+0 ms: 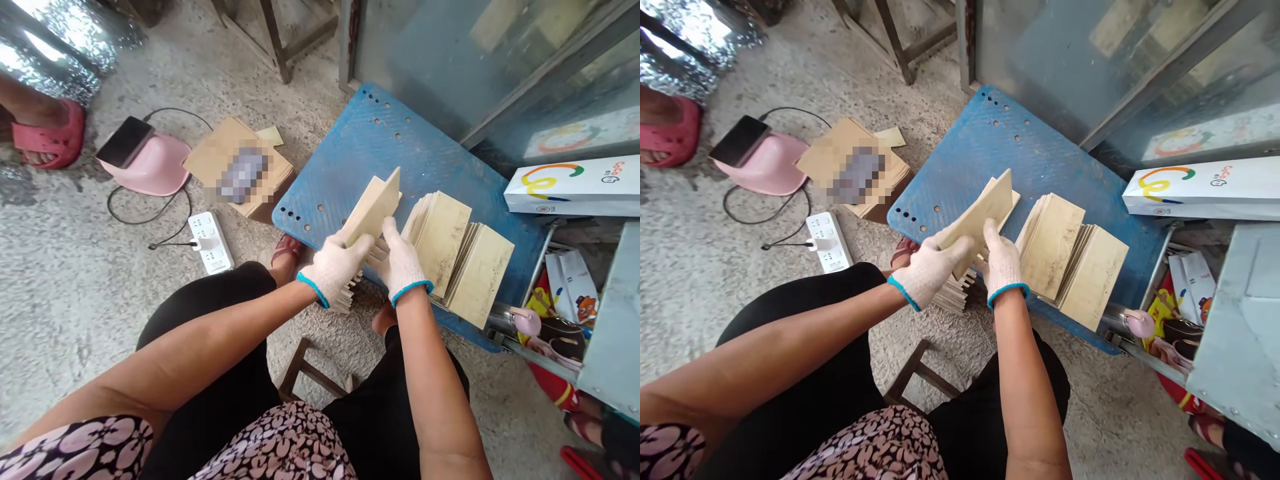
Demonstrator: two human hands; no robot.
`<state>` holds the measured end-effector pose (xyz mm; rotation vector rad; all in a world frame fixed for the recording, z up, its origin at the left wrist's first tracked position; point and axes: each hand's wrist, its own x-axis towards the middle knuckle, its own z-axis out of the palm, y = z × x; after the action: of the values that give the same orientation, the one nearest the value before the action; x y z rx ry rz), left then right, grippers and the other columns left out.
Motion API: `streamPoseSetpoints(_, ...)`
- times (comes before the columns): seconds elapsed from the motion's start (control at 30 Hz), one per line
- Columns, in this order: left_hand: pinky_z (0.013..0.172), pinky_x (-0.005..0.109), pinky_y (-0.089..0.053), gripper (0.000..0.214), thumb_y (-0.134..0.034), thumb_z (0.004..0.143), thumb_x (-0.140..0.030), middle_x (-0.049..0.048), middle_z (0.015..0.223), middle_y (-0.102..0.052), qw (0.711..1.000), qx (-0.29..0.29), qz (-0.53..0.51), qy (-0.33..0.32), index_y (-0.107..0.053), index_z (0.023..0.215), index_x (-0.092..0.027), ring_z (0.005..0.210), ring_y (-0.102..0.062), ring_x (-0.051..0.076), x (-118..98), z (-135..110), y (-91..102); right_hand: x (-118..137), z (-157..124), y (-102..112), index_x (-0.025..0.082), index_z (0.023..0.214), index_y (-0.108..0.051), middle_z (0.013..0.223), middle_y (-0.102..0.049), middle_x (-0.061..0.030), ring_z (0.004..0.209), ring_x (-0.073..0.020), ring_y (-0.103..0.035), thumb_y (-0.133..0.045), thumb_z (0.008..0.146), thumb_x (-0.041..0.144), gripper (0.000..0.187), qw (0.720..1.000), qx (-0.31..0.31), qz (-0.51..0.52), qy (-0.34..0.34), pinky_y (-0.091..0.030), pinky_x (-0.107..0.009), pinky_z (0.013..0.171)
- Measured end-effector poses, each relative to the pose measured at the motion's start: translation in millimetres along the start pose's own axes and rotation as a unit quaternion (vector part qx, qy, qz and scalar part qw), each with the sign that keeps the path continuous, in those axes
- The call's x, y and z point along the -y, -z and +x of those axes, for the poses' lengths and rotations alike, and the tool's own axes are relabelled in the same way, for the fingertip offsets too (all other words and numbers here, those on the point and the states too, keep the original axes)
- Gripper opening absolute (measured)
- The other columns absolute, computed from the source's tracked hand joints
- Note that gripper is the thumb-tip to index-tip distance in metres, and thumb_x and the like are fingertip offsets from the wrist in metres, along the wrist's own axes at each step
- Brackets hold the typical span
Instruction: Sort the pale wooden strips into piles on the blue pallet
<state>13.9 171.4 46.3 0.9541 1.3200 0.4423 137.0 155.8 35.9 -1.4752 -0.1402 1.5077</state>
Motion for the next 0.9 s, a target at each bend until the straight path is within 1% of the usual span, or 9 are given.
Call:
streamPoseSetpoints(0.07, 0.09, 0.037, -0.055, 0.044, -0.058, 0.09, -0.043, 0.0067, 0.109, -0.071, 0.993, -0.003, 0.109, -0.051, -0.063, 0.128, -0.022, 0.107, -0.065, 0.027, 2, -8, -0.5, -2, 2, 0, 0.02, 0.108, -0.064, 0.103, -0.07, -0.0102, 0.097, -0.0244, -0.067, -0.066, 0.077, 0.067, 0.057, 0.999, 0.011, 0.037, -0.022, -0.059, -0.039, 0.079)
streamPoseSetpoints(0.13, 0.096, 0.04, -0.052, 0.047, -0.058, 0.091, -0.044, 0.0069, 0.118, -0.069, 0.982, 0.005, 0.168, -0.09, -0.061, 0.134, -0.025, 0.115, -0.061, 0.029, 3, -15, -1.8, -3, 2, 1, 0.019, 0.107, -0.065, 0.1, -0.07, -0.011, 0.103, -0.0266, -0.065, -0.062, 0.077, 0.073, 0.061, 0.998, 0.018, 0.05, -0.03, -0.058, -0.042, 0.084)
streamPoseSetpoints(0.3, 0.109, 0.035, -0.044, 0.052, -0.046, 0.099, -0.036, 0.0005, 0.148, -0.048, 0.948, 0.055, 0.24, -0.204, -0.041, 0.151, -0.03, 0.129, -0.052, 0.025, 2, -24, -5.8, -1, -1, 4, 0.02, 0.112, -0.064, 0.097, -0.069, -0.0101, 0.111, -0.0284, -0.061, -0.055, 0.078, 0.076, 0.066, 0.998, 0.034, 0.044, 0.003, -0.056, -0.046, 0.092)
streamPoseSetpoints(0.43, 0.108, 0.035, -0.044, 0.053, -0.04, 0.101, -0.04, -0.0029, 0.154, -0.038, 0.933, 0.073, 0.281, -0.214, -0.034, 0.154, -0.034, 0.13, -0.051, 0.024, 4, -26, -7.8, -1, -7, 7, 0.023, 0.116, -0.063, 0.1, -0.068, -0.0077, 0.111, -0.0272, -0.061, -0.058, 0.078, 0.071, 0.062, 0.997, 0.042, 0.035, 0.052, -0.055, -0.044, 0.093)
streamPoseSetpoints(0.57, 0.102, 0.038, -0.048, 0.058, -0.038, 0.1, -0.042, 0.003, 0.158, -0.032, 0.913, 0.108, 0.331, -0.213, -0.027, 0.156, -0.031, 0.126, -0.054, 0.028, -3, -26, -8.3, -3, -11, 13, 0.022, 0.113, -0.062, 0.101, -0.068, -0.0068, 0.105, -0.0259, -0.064, -0.061, 0.078, 0.066, 0.057, 0.997, 0.029, 0.04, 0.055, -0.056, -0.043, 0.092)
streamPoseSetpoints(0.63, 0.094, 0.042, -0.052, 0.066, -0.045, 0.097, -0.041, 0.0096, 0.154, -0.039, 0.896, 0.127, 0.373, -0.203, -0.023, 0.158, -0.029, 0.117, -0.06, 0.032, -9, -26, -8.8, -3, -11, 17, 0.021, 0.111, -0.062, 0.099, -0.068, -0.0068, 0.101, -0.0261, -0.066, -0.06, 0.079, 0.066, 0.055, 0.998, 0.027, 0.042, 0.041, -0.057, -0.043, 0.09)
streamPoseSetpoints(0.7, 0.086, 0.048, -0.053, 0.08, -0.057, 0.088, -0.04, 0.0187, 0.139, -0.053, 0.883, 0.14, 0.411, -0.175, -0.024, 0.157, -0.02, 0.106, -0.065, 0.037, -11, -26, -11.0, -1, -10, 21, 0.021, 0.107, -0.062, 0.095, -0.068, -0.0066, 0.096, -0.0269, -0.067, -0.059, 0.079, 0.067, 0.054, 0.998, 0.032, 0.04, 0.024, -0.058, -0.044, 0.085)
streamPoseSetpoints(0.8, 0.085, 0.056, -0.051, 0.087, -0.077, 0.066, -0.035, 0.0245, 0.108, -0.067, 0.884, 0.155, 0.426, -0.114, -0.048, 0.145, -0.013, 0.096, -0.066, 0.044, 2, -25, -19.5, 5, -8, 25, 0.021, 0.103, -0.062, 0.085, -0.067, -0.005, 0.086, -0.0258, -0.068, -0.063, 0.076, 0.065, 0.051, 0.999, 0.018, 0.038, 0.01, -0.06, -0.043, 0.078)
streamPoseSetpoints(0.9, 0.082, 0.056, -0.052, 0.071, -0.083, 0.056, -0.034, 0.0202, 0.091, -0.071, 0.907, 0.164, 0.375, -0.098, -0.069, 0.125, -0.024, 0.093, -0.067, 0.045, 30, -16, -19.9, 10, -7, 28, 0.02, 0.099, -0.061, 0.082, -0.067, -0.0046, 0.079, -0.0239, -0.068, -0.066, 0.074, 0.062, 0.049, 0.999, -0.018, 0.028, 0.004, -0.06, -0.043, 0.075)
